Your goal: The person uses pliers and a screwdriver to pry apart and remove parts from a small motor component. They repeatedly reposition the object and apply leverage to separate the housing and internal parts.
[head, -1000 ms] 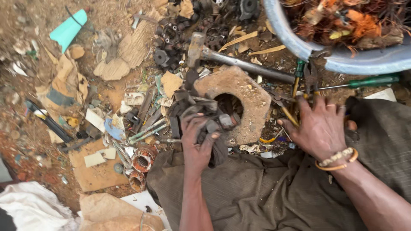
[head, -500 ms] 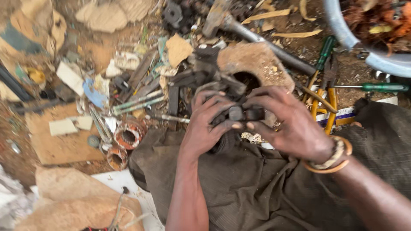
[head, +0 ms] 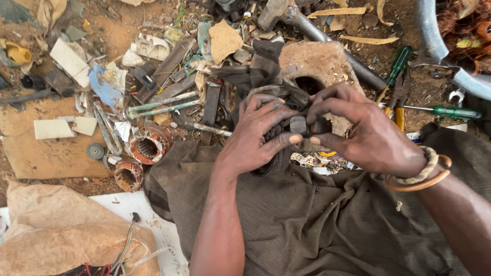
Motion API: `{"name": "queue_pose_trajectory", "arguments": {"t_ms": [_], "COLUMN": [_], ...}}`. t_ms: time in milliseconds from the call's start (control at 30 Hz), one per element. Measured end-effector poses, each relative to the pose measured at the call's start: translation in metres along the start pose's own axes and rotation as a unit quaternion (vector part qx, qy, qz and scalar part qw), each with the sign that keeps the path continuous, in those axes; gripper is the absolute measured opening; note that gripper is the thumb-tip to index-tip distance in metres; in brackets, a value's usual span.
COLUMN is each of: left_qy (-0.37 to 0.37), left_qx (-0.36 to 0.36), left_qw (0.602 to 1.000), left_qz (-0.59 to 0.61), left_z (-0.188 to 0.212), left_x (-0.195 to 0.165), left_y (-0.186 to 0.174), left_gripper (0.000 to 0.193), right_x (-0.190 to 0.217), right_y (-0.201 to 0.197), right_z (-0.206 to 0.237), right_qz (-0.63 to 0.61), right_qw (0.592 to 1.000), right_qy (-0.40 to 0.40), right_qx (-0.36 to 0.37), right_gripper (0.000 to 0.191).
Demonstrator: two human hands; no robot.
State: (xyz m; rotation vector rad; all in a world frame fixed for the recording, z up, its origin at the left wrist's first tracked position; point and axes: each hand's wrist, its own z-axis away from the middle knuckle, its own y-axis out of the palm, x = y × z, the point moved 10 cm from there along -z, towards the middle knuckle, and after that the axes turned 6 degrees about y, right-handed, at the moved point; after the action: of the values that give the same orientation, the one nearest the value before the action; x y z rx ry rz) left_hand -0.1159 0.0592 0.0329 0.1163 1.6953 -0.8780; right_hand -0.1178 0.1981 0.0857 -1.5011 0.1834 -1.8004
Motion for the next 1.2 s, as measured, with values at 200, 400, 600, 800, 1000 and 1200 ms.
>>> {"name": "queue_pose_trajectory", "arguments": {"t_ms": [200, 400, 600, 800, 1000, 1200], "left_qy": [-0.006, 0.021, 0.025, 0.043, 0.067, 0.078], "left_qx": [-0.012, -0.037, -0.081, -0.078, -0.069, -0.089], "left_qw": [1.0, 0.999, 0.996, 0.996, 0.993, 0.988], "left_qz": [-0.002, -0.029, -0.028, -0.031, -0.071, -0.095], "left_z": [-0.002, -0.002, -0.003, 0.0, 0.001, 0.0], "left_x": [0.002, -0.008, -0.012, -0.018, -0.034, -0.043], "left_y": [0.0, -0.002, -0.006, -0.009, -0.007, -0.007], "left_gripper": [0.053, 0.046, 0.044, 0.044, 0.045, 0.044], "right_x": [-0.005, -0.009, 0.003, 0.017, 0.04, 0.049], "right_y": [0.002, 0.002, -0.001, -0.014, -0.017, -0.009], "right_z": [-0.002, 0.003, 0.021, 0.035, 0.037, 0.036], "right_qz": [-0.016, 0.005, 0.083, 0.066, 0.173, 0.315], "right_qw": [1.0, 0.999, 0.988, 0.986, 0.977, 0.939], "right_qy": [0.006, -0.048, -0.082, -0.035, -0.029, -0.071], "right_qx": [0.024, 0.004, -0.097, -0.149, -0.125, -0.118], "right_gripper": [0.031, 0.028, 0.021, 0.031, 0.023, 0.022]}}
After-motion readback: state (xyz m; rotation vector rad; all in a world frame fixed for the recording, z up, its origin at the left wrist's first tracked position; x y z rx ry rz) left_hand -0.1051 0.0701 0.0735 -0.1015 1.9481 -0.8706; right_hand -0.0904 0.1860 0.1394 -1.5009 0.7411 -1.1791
